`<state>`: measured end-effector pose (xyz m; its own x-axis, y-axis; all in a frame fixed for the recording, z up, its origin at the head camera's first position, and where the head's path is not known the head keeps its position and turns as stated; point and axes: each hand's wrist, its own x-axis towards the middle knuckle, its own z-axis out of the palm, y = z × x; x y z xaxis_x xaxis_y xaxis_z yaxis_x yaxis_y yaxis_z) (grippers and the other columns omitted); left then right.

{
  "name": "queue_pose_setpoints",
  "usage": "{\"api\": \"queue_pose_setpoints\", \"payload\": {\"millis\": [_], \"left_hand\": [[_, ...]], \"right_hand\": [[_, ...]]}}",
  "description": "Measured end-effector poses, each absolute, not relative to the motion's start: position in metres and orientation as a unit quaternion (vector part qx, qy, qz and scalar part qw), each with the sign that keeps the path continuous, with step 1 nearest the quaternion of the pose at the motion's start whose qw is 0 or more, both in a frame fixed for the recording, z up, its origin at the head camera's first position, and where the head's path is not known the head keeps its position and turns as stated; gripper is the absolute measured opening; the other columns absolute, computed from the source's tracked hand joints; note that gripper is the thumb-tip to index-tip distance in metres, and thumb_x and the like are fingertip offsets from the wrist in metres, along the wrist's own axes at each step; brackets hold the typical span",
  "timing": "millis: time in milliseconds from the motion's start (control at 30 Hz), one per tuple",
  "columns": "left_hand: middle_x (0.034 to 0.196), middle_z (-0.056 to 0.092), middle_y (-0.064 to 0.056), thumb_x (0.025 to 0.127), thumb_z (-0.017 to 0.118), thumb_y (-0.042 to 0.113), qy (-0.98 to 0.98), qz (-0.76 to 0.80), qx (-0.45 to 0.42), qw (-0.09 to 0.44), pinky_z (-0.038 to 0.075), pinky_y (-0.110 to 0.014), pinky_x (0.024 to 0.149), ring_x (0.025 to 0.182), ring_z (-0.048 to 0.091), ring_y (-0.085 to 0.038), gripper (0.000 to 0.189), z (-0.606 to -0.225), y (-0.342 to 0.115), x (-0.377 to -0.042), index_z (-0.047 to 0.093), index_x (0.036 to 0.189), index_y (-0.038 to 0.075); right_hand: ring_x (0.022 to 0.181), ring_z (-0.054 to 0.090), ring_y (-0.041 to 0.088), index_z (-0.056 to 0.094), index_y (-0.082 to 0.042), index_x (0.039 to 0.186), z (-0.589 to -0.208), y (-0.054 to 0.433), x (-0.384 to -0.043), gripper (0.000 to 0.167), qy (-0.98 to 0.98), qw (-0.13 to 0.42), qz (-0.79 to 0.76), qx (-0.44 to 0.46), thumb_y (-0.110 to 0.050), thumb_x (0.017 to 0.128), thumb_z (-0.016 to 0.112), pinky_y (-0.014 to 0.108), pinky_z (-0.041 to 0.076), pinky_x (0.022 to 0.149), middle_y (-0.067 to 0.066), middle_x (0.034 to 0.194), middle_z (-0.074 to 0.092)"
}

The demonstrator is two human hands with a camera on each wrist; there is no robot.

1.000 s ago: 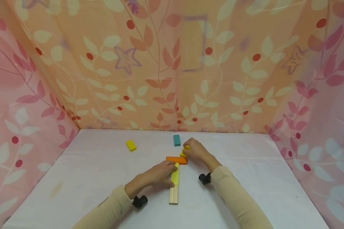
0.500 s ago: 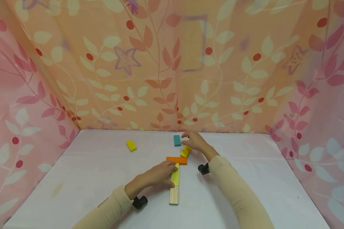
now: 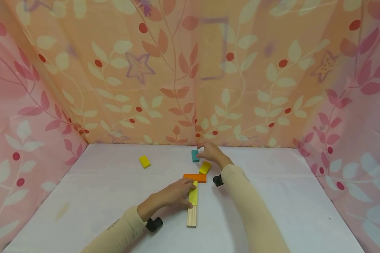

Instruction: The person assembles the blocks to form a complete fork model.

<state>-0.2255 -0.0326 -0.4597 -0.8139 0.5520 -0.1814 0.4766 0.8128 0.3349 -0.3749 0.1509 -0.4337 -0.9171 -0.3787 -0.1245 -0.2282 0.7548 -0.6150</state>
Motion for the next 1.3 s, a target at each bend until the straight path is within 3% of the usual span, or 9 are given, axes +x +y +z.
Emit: {"api": "queue_pose_setpoints", "payload": {"millis": [300, 1300], "left_hand": [[0.138, 0.052, -0.001, 0.076, 0.081, 0.044, 0.943, 0.135, 0.275, 0.133, 0.045, -0.034, 0.107, 0.122, 0.050, -0.016, 0.065, -0.460, -0.033, -0.226, 0.059, 0.130, 0.016], [0.138, 0.053, -0.002, 0.078, 0.080, 0.042, 0.937, 0.126, 0.306, 0.109, 0.044, -0.030, 0.108, 0.125, 0.049, -0.016, 0.063, -0.461, -0.036, -0.225, 0.059, 0.130, 0.013]], "right_hand": [[0.137, 0.040, 0.036, 0.059, -0.007, 0.132, -0.437, 0.138, -0.384, 0.049, 0.939, 0.128, -0.254, -0.195, -0.022, 0.087, 0.073, 0.054, 0.031, 0.116, 0.015, 0.151, 0.043], [0.113, 0.051, 0.030, 0.056, -0.007, 0.134, -0.451, 0.121, -0.382, 0.048, 0.944, 0.146, -0.232, -0.186, -0.013, 0.088, 0.070, 0.050, 0.040, 0.110, 0.013, 0.141, 0.052]]}}
